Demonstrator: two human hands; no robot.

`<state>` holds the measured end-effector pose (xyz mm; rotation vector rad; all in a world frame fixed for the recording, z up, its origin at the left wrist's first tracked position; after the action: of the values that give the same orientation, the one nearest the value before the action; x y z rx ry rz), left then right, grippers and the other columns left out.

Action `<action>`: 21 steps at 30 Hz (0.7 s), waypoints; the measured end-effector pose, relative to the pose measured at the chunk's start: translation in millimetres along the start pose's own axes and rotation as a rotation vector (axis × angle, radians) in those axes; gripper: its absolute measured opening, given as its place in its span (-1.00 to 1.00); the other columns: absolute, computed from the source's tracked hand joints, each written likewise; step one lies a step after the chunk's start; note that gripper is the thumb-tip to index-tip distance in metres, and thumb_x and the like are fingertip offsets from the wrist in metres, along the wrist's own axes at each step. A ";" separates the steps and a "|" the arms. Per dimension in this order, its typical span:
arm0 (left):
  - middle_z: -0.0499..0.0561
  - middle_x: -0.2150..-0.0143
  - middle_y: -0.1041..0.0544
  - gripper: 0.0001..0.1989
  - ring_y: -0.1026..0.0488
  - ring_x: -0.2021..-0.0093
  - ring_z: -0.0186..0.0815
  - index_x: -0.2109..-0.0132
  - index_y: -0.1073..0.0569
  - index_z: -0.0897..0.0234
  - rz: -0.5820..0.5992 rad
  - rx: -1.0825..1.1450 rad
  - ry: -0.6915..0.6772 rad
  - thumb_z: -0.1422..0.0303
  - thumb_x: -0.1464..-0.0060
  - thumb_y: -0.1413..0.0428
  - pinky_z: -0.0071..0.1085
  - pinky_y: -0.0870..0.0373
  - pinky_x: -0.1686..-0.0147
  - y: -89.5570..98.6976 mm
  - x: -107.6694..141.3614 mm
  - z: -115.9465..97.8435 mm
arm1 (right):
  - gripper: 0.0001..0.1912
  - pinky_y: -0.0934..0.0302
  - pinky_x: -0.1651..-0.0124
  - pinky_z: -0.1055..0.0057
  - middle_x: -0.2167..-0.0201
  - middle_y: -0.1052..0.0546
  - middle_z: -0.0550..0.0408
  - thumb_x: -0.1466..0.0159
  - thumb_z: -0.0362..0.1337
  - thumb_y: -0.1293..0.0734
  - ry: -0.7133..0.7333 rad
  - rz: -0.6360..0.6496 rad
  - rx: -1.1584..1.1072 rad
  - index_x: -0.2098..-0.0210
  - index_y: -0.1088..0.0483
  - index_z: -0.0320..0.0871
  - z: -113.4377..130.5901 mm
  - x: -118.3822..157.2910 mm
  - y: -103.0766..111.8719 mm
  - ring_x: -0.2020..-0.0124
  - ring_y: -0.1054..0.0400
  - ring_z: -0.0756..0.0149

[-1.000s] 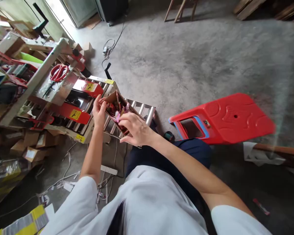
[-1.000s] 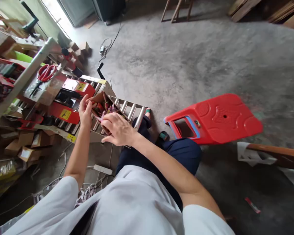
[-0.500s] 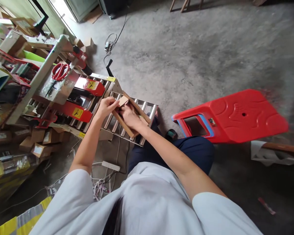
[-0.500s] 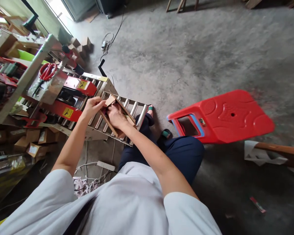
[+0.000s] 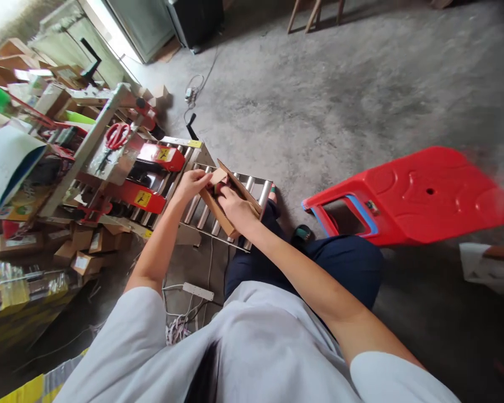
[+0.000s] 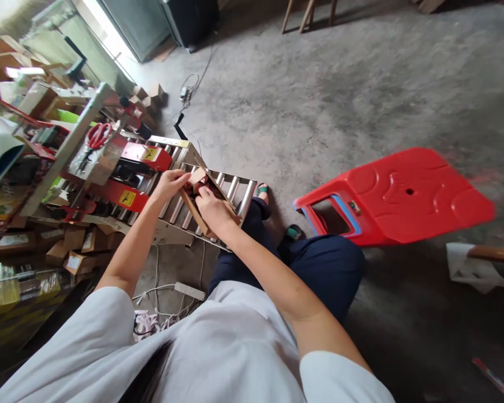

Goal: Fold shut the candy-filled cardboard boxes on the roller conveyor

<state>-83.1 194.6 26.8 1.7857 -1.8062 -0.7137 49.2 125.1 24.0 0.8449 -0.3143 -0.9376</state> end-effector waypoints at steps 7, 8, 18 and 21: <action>0.15 0.30 -0.55 -0.73 -0.47 0.24 -0.19 0.39 -0.51 0.33 0.132 -0.594 0.092 0.27 -0.20 -0.08 -0.28 -0.25 0.20 -37.0 -7.9 -18.3 | -0.61 -0.38 -0.09 0.27 0.04 -0.58 -0.15 -0.15 -0.51 -0.21 0.214 0.183 -0.229 0.12 -0.55 -0.21 -16.0 -11.4 -12.6 -0.04 -0.47 0.11; 0.21 0.23 -0.56 -0.72 -0.49 0.17 -0.14 0.33 -0.53 0.34 0.117 -0.638 0.120 0.27 -0.24 -0.05 -0.24 -0.26 0.13 -41.2 -8.9 -17.9 | -0.62 -0.38 -0.11 0.26 0.04 -0.59 -0.13 -0.16 -0.48 -0.21 0.212 0.193 -0.312 0.12 -0.56 -0.20 -24.0 -12.0 -12.9 -0.06 -0.47 0.12; 0.27 0.04 -0.44 -0.72 -0.35 -0.05 -0.03 0.02 -0.42 0.35 -0.115 -0.816 0.093 0.25 -0.35 0.07 -0.10 -0.16 -0.09 -48.8 11.0 -17.0 | -0.60 -0.20 -0.30 0.09 -0.17 -0.48 -0.10 -0.36 -0.37 -0.12 0.192 -0.292 -0.199 -0.04 -0.51 -0.15 17.6 33.3 66.6 -0.22 -0.34 0.08; 0.26 0.05 -0.45 -0.72 -0.34 -0.04 -0.05 0.03 -0.43 0.32 -0.169 -0.796 0.014 0.32 -0.36 0.13 -0.09 -0.16 -0.11 -49.1 12.4 -24.6 | -0.54 -0.15 -0.27 -0.11 -0.20 -0.42 -0.31 -0.36 -0.23 -0.21 0.061 -0.346 0.029 -0.18 -0.40 -0.29 4.0 31.6 85.4 -0.25 -0.28 -0.17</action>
<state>-30.4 181.5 11.7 1.3794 -1.1097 -1.2610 114.5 124.0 87.5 0.9708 -0.1306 -1.2274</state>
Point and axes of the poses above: each hand's wrist, its own x-axis away from the middle knuckle, its own y-axis out of the back of the hand, z = x × y, the point moved 10 cm from there along -x, towards the middle knuckle
